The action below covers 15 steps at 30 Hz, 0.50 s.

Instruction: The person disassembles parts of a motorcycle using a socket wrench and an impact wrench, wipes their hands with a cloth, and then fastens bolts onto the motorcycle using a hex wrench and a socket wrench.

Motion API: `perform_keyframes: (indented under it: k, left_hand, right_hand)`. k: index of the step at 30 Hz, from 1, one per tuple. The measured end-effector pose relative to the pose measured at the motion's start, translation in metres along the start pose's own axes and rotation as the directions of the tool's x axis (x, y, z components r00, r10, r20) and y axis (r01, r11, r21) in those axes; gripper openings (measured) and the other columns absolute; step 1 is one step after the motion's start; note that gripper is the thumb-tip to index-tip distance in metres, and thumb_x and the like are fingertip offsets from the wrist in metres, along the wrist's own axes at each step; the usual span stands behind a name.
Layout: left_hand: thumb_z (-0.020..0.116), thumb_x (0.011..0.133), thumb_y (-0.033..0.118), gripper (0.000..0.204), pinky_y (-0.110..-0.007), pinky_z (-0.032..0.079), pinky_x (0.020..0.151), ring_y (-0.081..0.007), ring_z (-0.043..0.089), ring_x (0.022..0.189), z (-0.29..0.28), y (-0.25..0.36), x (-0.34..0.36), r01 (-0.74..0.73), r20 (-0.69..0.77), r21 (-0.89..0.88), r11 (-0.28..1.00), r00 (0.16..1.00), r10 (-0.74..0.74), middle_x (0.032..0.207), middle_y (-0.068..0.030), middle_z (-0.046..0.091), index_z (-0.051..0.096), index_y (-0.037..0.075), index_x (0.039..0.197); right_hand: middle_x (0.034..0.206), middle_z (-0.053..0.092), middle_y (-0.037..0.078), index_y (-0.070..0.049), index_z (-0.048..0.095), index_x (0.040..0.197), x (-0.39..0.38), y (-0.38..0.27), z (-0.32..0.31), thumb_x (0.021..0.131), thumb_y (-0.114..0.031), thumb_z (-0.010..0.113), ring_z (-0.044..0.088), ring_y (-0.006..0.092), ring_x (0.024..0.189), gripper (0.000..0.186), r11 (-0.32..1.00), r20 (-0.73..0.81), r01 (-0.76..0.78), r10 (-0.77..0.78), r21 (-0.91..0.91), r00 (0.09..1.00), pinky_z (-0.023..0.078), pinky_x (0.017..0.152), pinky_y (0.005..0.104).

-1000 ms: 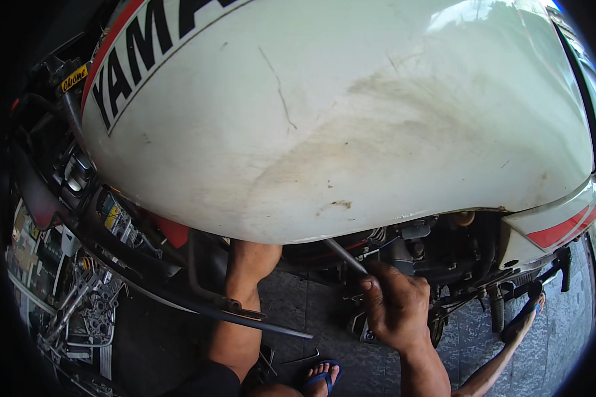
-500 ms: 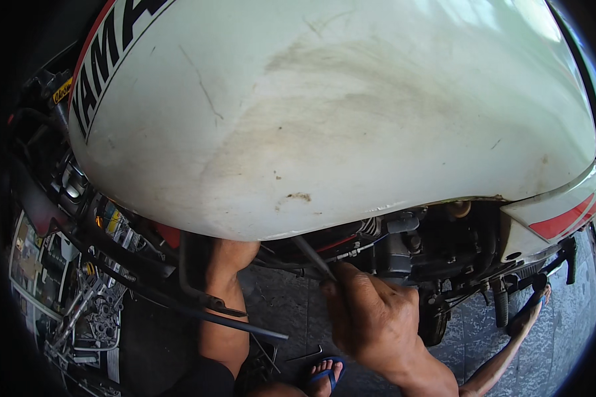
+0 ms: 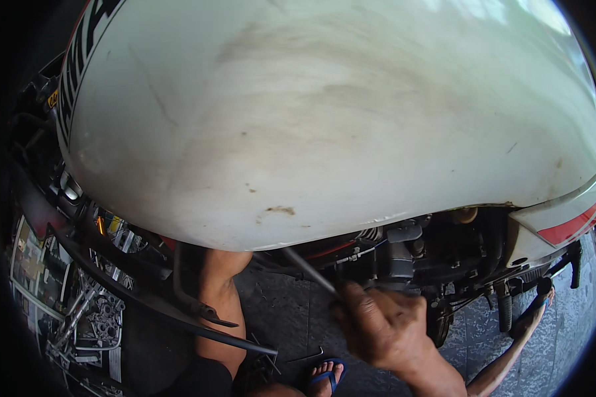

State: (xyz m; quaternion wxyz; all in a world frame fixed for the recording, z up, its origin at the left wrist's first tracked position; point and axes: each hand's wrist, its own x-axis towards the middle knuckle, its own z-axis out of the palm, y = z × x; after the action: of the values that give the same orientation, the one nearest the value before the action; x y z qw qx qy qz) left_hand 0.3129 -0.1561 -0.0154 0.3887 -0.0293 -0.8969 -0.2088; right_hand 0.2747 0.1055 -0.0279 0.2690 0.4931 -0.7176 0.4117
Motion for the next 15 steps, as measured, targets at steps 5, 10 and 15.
perform_keyframes:
  k: [5, 10, 15]
  left_hand:
    - [0.059, 0.082, -0.004, 0.019, -0.041, 0.048, 0.079, -0.0362, 0.061, 0.09, 0.02, -0.006, -0.01, 0.219, -0.268, -0.551, 0.805, 0.867, -0.42, 0.095, -0.0207, 0.065, 0.061, -0.006, 0.101]
    - [0.057, 0.084, -0.006, 0.02, -0.04, 0.046, 0.086, -0.0364, 0.06, 0.096, 0.024, -0.01, -0.032, 0.101, -0.43, -0.155, 0.983, 0.888, -0.159, 0.102, -0.0197, 0.064, 0.06, -0.005, 0.104]
    - [0.056, 0.089, 0.002, 0.014, -0.034, 0.046, 0.083, -0.0275, 0.059, 0.09, 0.023, 0.005, -0.028, 0.15, -0.286, -0.805, 0.574, 0.749, -0.598, 0.098, -0.015, 0.062, 0.058, -0.004, 0.102]
  right_hand:
    - [0.061, 0.058, 0.005, 0.003, 0.06, 0.103, 0.002, -0.004, 0.001, 0.071, -0.005, 0.075, 0.057, 0.0171, 0.044, 0.036, 0.999, 0.031, -0.014, 0.013, 0.053, 0.999, 0.046, 0.039, 0.0294]
    - [0.064, 0.06, 0.011, 0.004, 0.059, 0.103, -0.003, -0.026, 0.016, 0.072, -0.001, 0.068, 0.06, 0.0271, 0.049, 0.033, 0.99, 0.086, -0.11, 0.103, 0.085, 0.991, 0.049, 0.046, 0.0356]
    - [0.074, 0.065, 0.016, 0.002, 0.06, 0.105, -0.003, -0.067, 0.045, 0.074, -0.003, 0.065, 0.065, 0.0296, 0.058, 0.032, 0.946, 0.047, -0.267, 0.263, 0.186, 0.964, 0.052, 0.051, 0.0365]
